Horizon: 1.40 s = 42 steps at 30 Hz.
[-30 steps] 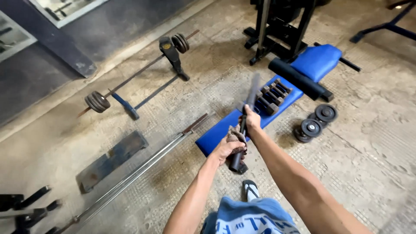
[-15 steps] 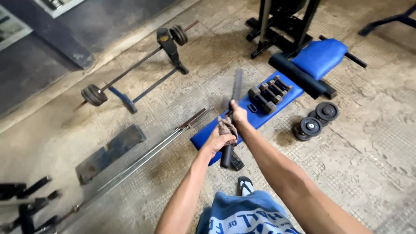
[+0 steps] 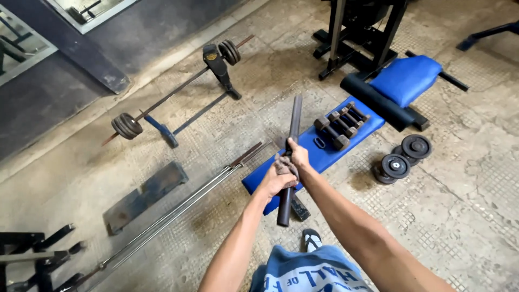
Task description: Clean various gym machines and organize weight plates using a cloth.
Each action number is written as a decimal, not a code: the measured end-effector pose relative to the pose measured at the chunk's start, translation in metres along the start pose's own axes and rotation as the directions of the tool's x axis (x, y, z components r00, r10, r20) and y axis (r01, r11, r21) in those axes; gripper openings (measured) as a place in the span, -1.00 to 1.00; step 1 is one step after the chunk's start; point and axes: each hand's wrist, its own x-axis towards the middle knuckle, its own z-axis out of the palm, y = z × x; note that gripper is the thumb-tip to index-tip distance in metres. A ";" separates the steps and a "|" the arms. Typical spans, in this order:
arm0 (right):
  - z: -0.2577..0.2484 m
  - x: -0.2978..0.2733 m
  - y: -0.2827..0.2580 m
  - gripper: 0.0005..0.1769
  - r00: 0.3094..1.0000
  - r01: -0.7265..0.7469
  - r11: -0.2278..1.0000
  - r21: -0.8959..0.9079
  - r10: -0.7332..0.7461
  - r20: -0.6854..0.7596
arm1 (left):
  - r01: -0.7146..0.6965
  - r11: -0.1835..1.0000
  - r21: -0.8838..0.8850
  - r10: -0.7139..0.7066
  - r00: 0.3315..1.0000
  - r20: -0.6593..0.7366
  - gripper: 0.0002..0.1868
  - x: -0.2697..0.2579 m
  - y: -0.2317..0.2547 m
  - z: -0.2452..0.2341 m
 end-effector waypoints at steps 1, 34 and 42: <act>-0.001 -0.002 -0.007 -0.42 1.000 -0.003 1.000 0.002 0.003 0.001 | 0.002 1.000 0.002 -0.002 1.000 -0.002 -0.67 0.005 -0.009 -0.005; -0.044 0.035 -0.050 -0.49 0.969 -0.139 0.862 0.487 0.220 -0.113 | -0.067 0.936 0.345 0.070 0.998 0.005 -0.62 0.011 0.022 -0.004; -0.056 0.012 -0.048 -0.50 0.999 -0.045 0.997 0.062 0.046 -0.018 | 0.038 0.933 0.357 0.126 0.897 -0.424 -0.25 0.053 0.044 -0.018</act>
